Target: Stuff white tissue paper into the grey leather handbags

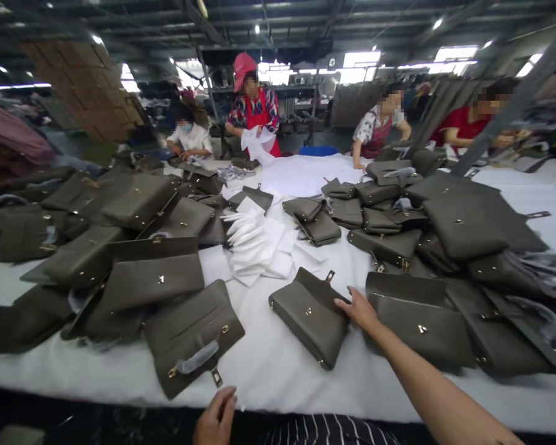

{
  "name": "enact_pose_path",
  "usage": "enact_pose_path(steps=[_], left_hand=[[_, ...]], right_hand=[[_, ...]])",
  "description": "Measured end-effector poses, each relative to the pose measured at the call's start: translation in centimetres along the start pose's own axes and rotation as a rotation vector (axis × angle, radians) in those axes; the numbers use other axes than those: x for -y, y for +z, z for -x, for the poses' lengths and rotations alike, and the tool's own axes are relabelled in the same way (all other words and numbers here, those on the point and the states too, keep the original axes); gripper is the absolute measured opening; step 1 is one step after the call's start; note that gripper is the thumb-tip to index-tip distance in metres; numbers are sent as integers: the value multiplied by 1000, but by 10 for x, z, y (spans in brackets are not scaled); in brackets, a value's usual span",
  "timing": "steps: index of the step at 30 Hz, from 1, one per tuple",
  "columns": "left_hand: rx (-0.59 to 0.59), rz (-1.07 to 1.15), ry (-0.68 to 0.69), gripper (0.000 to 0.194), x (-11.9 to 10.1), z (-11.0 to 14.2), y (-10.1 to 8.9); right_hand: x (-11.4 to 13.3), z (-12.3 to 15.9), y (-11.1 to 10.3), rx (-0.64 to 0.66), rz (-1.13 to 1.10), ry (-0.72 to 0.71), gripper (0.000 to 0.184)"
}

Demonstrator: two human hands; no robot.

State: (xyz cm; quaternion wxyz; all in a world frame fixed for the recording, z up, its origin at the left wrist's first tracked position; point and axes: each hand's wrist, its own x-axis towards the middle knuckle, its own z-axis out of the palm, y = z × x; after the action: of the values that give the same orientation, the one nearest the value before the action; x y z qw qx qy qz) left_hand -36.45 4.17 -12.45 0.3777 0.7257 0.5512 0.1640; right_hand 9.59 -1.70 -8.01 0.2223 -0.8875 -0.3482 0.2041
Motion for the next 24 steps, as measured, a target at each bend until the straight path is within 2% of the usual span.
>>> enact_pose_path(steps=[3, 5, 7, 9, 11, 13, 15, 18, 21, 24], left_hand=[[-139, -57, 282, 36, -50, -38, -5], [-148, -126, 526, 31, -87, -54, -1], [-102, -202, 755, 29, -125, -65, 7], [-26, -280, 914, 38, -161, -75, 14], [65, -365, 984, 55, -191, -86, 19], [133, -452, 996, 66, -214, -98, 24], [185, -532, 991, 63, -227, -109, 29], [246, -605, 981, 47, -231, -117, 37], [252, -641, 942, 41, -226, -113, 45], [249, -648, 916, 37, -219, -105, 55]], right_hand=[[17, -11, 3, 96, -57, 3, 33], [24, -6, 3, 129, -106, -36, 19], [30, 5, -2, 160, -176, -103, 24], [37, 17, -14, 230, -269, -181, 31], [47, 26, -29, 332, -367, -250, 40], [55, 30, -44, 440, -449, -294, 47], [61, 30, -55, 512, -512, -310, 50], [57, 23, -63, 530, -586, -278, 52], [39, 12, -61, 514, -595, -215, 57], [16, -4, -49, 460, -507, -137, 57]])
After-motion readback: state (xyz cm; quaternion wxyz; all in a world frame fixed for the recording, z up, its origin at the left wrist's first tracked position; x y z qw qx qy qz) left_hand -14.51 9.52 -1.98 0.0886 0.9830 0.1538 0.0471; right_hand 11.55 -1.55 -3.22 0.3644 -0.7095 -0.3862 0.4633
